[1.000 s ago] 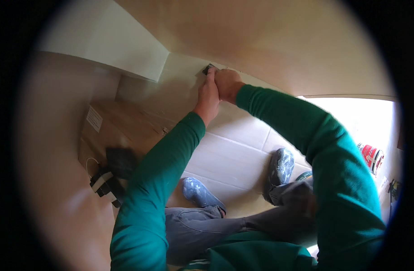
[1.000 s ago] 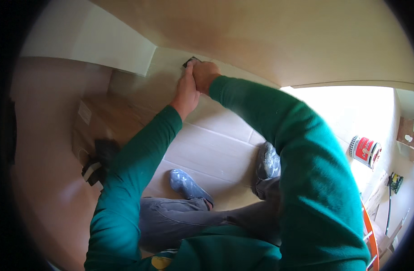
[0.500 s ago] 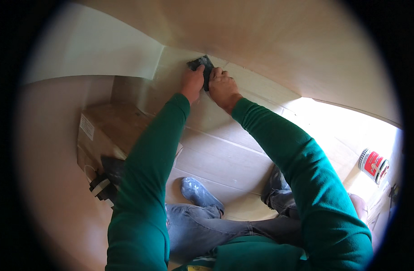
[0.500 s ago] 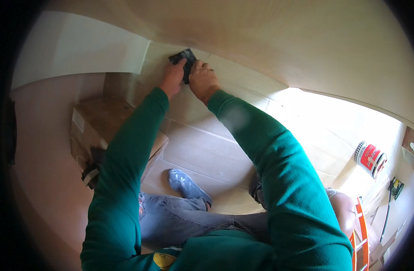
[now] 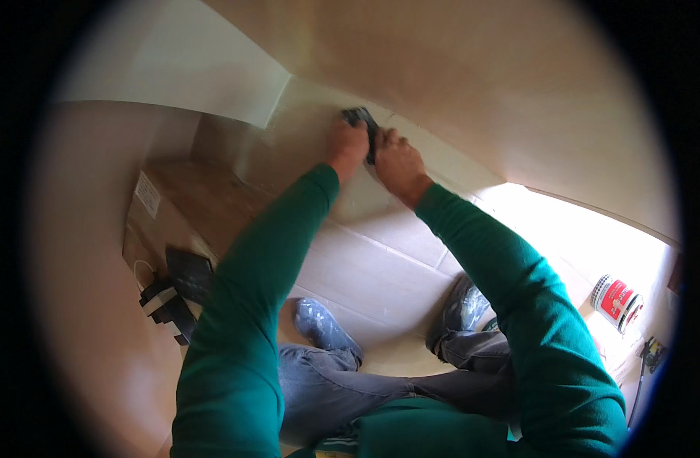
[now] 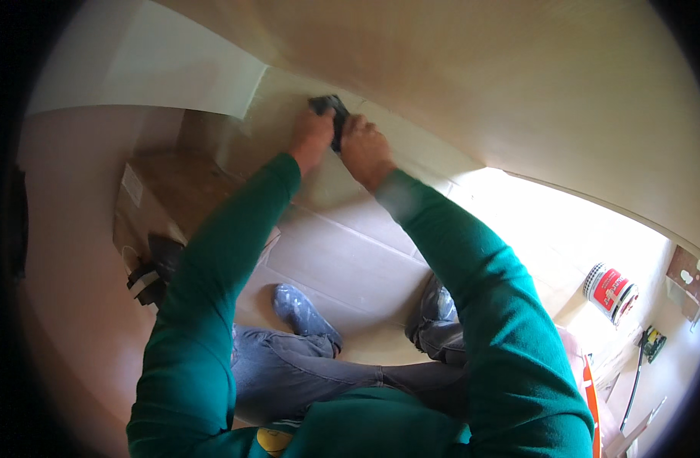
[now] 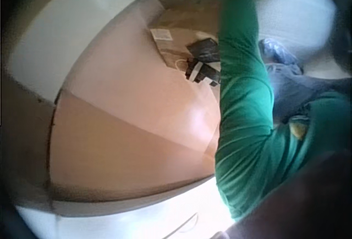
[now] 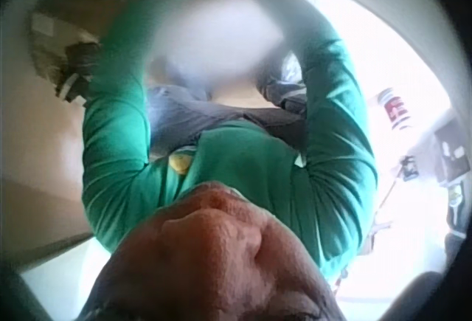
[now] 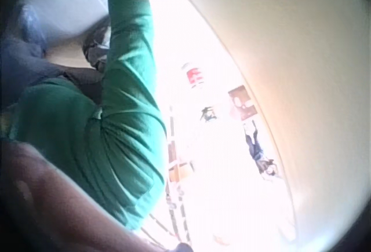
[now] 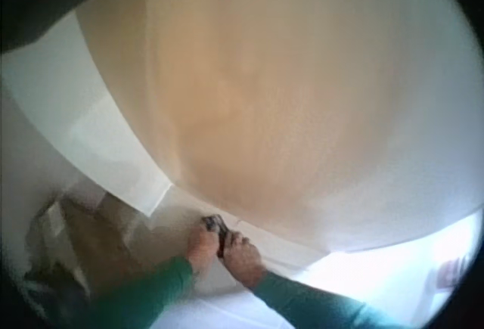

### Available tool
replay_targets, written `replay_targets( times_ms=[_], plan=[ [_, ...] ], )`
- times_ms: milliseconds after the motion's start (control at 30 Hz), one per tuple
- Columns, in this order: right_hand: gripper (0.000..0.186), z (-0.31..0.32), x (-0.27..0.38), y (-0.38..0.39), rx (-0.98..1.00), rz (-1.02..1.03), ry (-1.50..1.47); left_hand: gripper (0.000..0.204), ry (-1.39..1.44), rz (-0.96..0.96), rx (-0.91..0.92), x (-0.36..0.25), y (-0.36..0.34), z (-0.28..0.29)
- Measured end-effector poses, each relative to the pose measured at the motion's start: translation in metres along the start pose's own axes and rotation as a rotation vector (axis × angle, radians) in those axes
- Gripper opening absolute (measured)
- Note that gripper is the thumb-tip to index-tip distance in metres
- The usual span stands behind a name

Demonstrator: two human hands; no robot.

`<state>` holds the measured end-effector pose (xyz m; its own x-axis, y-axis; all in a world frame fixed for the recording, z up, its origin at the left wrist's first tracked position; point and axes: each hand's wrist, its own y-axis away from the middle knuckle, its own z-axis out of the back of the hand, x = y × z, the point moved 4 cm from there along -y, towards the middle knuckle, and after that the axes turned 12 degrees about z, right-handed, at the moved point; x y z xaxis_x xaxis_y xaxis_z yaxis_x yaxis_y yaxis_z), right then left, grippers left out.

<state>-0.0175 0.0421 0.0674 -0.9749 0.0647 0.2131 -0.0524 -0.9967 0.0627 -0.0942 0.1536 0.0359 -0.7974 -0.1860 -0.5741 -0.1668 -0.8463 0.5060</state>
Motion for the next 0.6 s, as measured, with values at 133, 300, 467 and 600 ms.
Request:
replay_targets(
  times_ms=[133,300,467,600],
  plan=[
    [0.035,-0.007,0.009,-0.027,0.021,-0.044,-0.077,0.042,0.267,0.052,0.183,0.011,-0.029,0.009],
    [0.035,-0.002,-0.019,0.031,0.172,-0.141,-0.146,0.044,-0.187,-0.055,0.123,-0.027,0.034,-0.022],
    [0.036,0.005,-0.019,0.036,0.040,0.015,0.080,0.044,-0.194,-0.050,0.018,-0.018,0.034,-0.027],
    [0.033,-0.003,-0.007,-0.009,-0.011,0.075,0.101,0.046,0.129,0.035,0.105,-0.001,-0.004,-0.005]
  ],
)
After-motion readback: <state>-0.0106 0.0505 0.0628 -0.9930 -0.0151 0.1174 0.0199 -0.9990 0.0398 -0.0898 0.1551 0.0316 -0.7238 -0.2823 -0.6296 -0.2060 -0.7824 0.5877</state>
